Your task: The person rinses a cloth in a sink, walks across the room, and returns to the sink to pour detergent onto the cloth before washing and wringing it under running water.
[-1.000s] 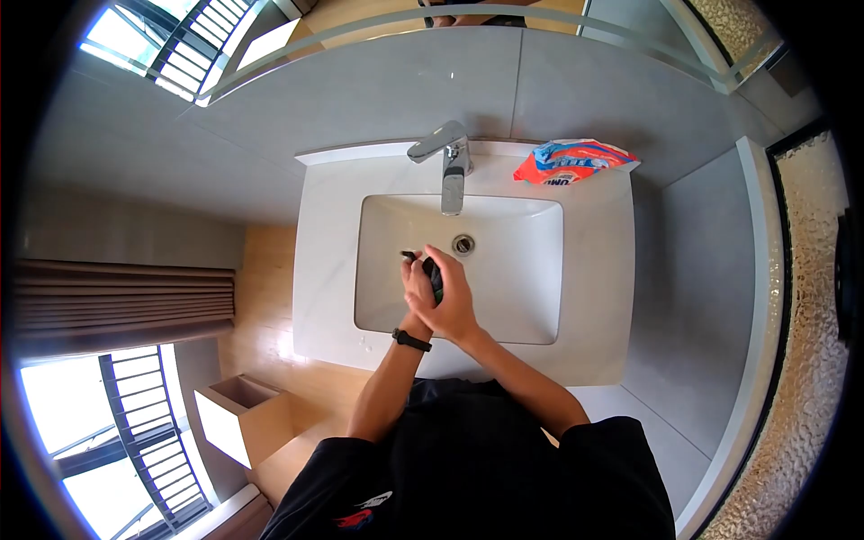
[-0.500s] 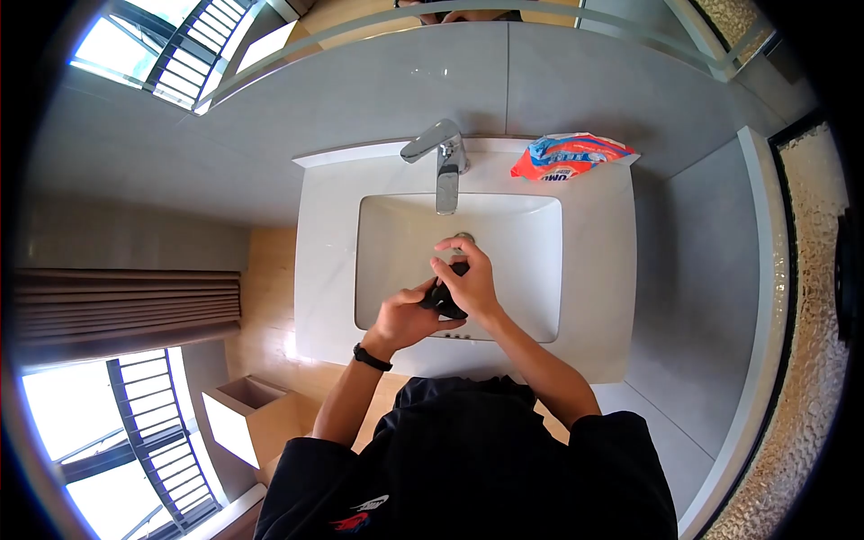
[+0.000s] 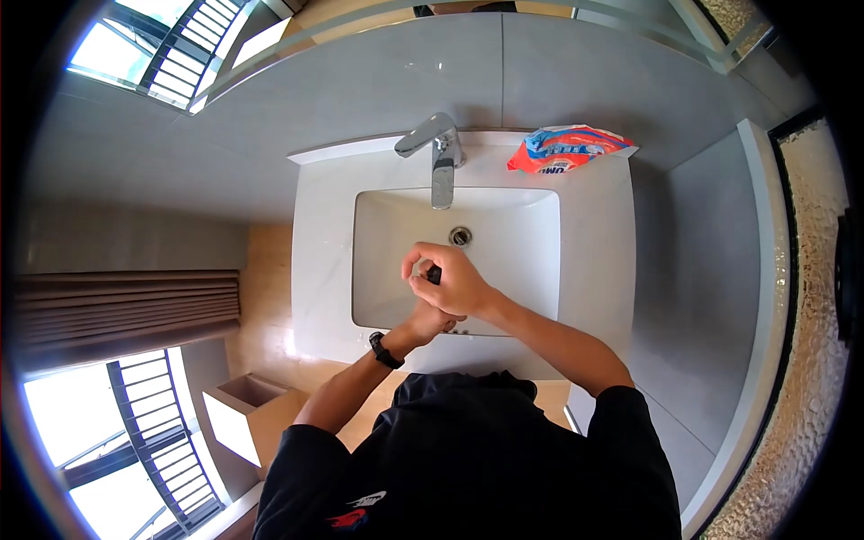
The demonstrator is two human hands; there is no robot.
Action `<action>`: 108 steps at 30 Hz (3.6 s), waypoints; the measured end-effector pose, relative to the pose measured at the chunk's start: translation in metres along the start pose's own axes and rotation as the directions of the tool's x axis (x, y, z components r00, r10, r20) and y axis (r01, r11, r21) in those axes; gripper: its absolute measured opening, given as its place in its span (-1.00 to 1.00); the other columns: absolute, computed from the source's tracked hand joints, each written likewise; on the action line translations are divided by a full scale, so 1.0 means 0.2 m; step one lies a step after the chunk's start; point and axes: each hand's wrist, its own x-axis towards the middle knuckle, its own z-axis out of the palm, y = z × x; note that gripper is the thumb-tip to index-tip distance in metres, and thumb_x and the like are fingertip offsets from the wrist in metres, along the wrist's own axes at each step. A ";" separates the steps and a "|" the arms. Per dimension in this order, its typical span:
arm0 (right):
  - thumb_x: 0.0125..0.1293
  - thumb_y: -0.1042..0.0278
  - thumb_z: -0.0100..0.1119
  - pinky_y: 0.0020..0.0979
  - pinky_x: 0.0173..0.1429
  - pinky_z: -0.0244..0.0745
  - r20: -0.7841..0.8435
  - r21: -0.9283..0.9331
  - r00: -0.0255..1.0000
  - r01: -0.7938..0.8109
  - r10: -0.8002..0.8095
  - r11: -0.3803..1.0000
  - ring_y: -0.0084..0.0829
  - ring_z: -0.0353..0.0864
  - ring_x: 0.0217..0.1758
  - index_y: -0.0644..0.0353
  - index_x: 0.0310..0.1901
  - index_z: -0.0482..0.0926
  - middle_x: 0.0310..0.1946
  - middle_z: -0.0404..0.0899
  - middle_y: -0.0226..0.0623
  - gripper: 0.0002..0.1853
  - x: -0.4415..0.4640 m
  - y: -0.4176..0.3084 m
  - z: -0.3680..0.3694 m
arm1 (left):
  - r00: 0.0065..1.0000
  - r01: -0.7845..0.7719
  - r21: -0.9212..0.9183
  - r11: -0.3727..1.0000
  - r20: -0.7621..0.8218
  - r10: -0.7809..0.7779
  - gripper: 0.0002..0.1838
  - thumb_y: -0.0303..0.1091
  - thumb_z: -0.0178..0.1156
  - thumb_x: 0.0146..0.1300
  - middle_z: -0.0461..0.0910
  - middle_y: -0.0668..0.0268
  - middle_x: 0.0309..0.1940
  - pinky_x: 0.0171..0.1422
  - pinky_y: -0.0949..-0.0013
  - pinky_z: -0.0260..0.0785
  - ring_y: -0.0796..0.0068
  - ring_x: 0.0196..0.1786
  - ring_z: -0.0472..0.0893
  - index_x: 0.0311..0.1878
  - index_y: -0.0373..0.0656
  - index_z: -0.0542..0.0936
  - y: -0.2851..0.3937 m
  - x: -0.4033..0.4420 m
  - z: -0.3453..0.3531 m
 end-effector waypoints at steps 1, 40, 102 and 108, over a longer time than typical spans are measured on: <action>0.02 0.58 0.04 -0.57 -0.47 0.26 0.054 -0.017 0.999 0.006 -0.005 1.000 -0.65 0.38 -0.64 0.22 -0.41 0.43 -0.66 0.40 -0.43 -0.92 0.00 0.00 -0.01 | 1.000 0.001 0.000 1.000 0.001 -0.001 -0.81 -0.56 0.14 -0.11 0.24 0.52 -0.72 -0.66 0.57 -0.08 0.71 -0.72 0.14 -0.52 -0.06 0.34 0.00 0.00 0.00; 0.18 0.57 -0.04 -0.58 -0.52 0.13 0.297 0.158 0.955 -0.056 0.006 0.986 -0.72 0.27 -0.70 0.22 -0.22 0.50 -0.78 0.32 -0.48 -0.84 0.07 -0.27 -0.13 | 0.941 -0.031 0.066 0.997 0.340 0.006 -0.75 -0.62 0.06 -0.09 0.15 0.52 -0.77 -0.63 0.53 -0.13 0.70 -0.71 0.10 -0.67 -0.08 0.23 0.19 0.00 -0.02; 0.15 0.44 0.31 -0.44 -0.01 0.50 -0.654 -0.399 0.710 -0.030 -0.261 0.917 -0.45 0.58 -0.05 0.28 0.01 0.47 -0.10 0.58 -0.24 -0.61 -0.06 0.59 -1.23 | 0.472 -0.018 0.519 0.855 -0.749 0.464 -0.54 -0.35 0.37 -0.14 0.58 0.19 -0.30 -0.11 0.34 0.38 0.41 -0.25 0.52 -0.14 -0.30 0.48 -0.31 -0.38 -0.62; 0.25 0.27 0.22 -0.43 -0.15 0.55 -0.703 -0.309 0.695 -0.109 -0.150 0.945 -0.44 0.64 -0.12 0.27 -0.04 0.49 -0.12 0.61 -0.17 -0.68 -0.11 0.37 -1.04 | 0.518 -0.085 0.427 0.900 -0.753 0.406 -0.50 -0.35 0.37 -0.09 0.57 0.19 -0.23 -0.08 0.33 0.39 0.40 -0.20 0.52 -0.05 -0.29 0.45 -0.36 -0.38 -0.63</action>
